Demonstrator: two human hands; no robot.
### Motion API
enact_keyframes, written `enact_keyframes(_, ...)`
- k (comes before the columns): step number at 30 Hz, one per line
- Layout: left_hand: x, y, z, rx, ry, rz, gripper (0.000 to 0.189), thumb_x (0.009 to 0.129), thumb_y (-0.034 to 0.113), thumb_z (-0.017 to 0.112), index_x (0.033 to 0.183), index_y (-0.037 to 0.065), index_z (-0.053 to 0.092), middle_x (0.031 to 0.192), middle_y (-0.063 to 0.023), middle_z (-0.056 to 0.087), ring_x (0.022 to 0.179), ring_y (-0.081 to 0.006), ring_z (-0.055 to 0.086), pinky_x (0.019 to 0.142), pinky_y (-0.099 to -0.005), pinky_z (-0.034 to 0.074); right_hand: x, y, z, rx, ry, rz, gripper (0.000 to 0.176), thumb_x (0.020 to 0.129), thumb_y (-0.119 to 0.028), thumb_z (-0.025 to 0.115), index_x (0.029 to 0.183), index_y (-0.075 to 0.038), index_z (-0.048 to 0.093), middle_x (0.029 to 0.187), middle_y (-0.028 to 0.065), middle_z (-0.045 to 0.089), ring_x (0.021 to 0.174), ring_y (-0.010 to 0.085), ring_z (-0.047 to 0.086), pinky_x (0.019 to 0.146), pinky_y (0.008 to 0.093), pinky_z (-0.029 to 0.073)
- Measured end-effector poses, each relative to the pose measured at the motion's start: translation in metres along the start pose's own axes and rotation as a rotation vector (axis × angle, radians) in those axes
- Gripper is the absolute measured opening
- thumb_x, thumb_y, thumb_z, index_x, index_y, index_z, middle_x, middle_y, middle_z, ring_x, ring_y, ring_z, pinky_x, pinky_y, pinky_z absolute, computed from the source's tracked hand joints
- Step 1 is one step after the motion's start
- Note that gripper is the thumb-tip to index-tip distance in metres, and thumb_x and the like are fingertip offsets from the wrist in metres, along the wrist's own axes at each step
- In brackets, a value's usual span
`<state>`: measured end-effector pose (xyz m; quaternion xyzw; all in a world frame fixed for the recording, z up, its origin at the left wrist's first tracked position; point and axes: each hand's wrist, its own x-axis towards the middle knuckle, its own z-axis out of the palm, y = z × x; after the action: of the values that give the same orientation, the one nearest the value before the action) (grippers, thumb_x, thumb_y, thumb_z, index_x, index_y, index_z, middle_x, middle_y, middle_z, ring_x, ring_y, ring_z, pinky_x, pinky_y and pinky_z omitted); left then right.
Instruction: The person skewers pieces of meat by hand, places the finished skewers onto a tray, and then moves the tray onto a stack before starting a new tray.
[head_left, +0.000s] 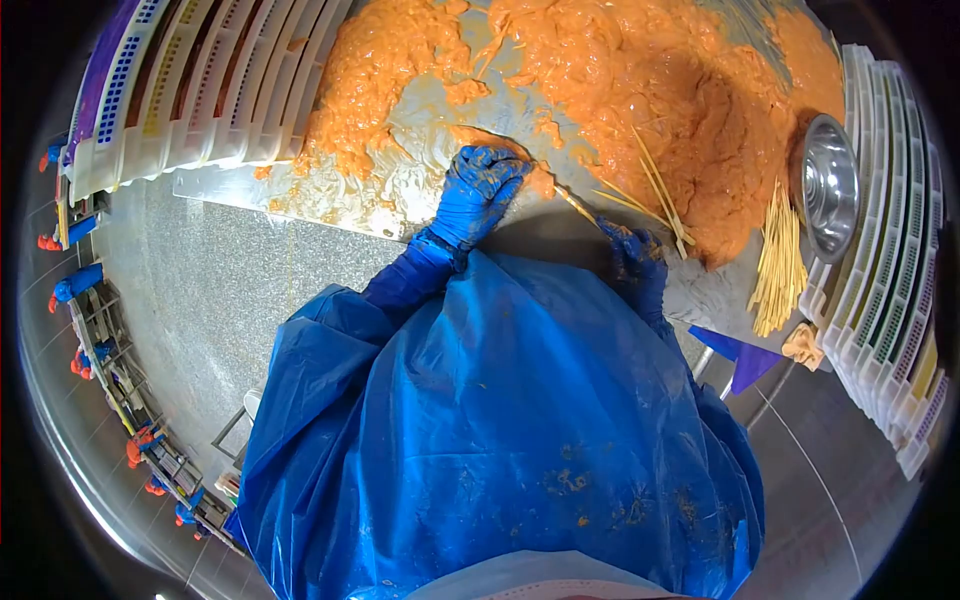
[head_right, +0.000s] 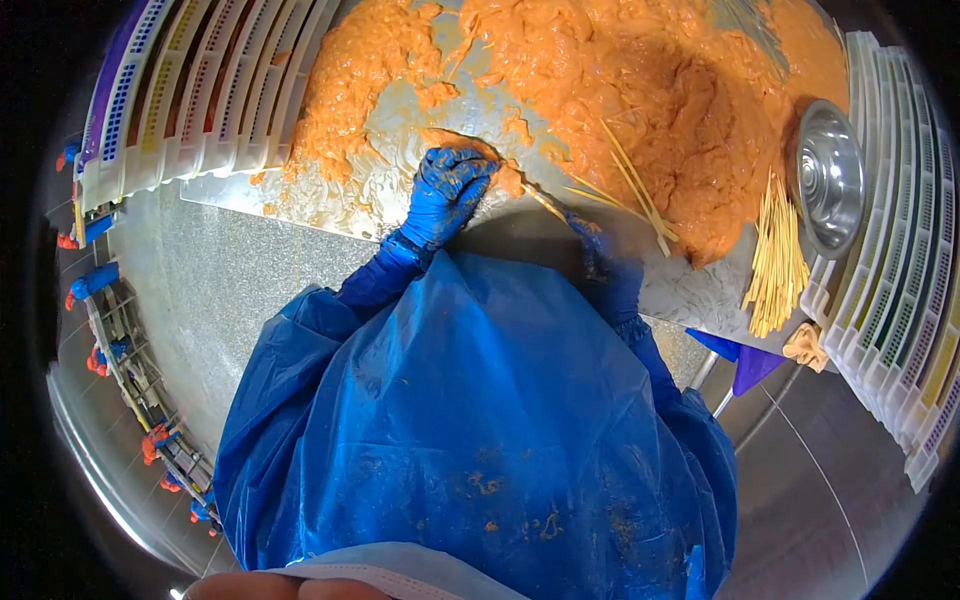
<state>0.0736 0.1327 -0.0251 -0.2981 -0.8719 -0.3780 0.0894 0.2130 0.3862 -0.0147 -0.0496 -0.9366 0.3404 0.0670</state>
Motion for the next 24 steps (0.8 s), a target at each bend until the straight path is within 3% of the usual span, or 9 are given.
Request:
enact_keyframes(6,0.002,0.005,-0.002,0.024,-0.046,-0.025,0.027,0.080,0.014,0.072,0.107,0.016,0.071,0.106,-0.0076,0.064,0.098,-0.0306,0.056,0.085,-0.0412,0.047,0.011,-0.009,0.006,0.030,-0.071,-0.027,0.031,0.085,-0.006,0.065,0.113,-0.018,0.070,0.099,0.0106,0.067,0.094,0.0326,0.062,0.079,0.0423,0.050)
enact_keyframes(15,0.001,0.001,0.003,0.003,-0.008,0.000,0.028,0.080,0.015,0.072,0.107,0.016,0.070,0.105,-0.0086,0.063,0.097,-0.0311,0.057,0.084,-0.0414,0.047,0.009,-0.001,0.011,0.040,-0.005,-0.085,0.032,0.085,-0.004,0.065,0.115,-0.015,0.069,0.100,0.0103,0.067,0.092,0.0318,0.062,0.080,0.0416,0.051)
enact_keyframes(17,0.002,0.005,0.002,-0.004,-0.015,-0.014,0.026,0.080,0.015,0.072,0.106,0.015,0.071,0.105,-0.0077,0.063,0.097,-0.0305,0.056,0.085,-0.0414,0.047,0.008,0.001,0.011,-0.031,-0.014,-0.078,0.031,0.080,-0.009,0.066,0.111,-0.012,0.068,0.099,0.0121,0.066,0.089,0.0330,0.064,0.074,0.0426,0.052)
enact_keyframes(24,0.001,0.002,0.004,-0.006,-0.046,-0.007,0.027,0.080,0.015,0.072,0.107,0.014,0.069,0.107,-0.0100,0.063,0.097,-0.0319,0.056,0.084,-0.0425,0.047,0.020,-0.010,0.008,0.014,-0.057,-0.154,0.039,0.075,-0.004,0.066,0.112,-0.017,0.070,0.096,0.0112,0.066,0.089,0.0323,0.063,0.073,0.0413,0.052)
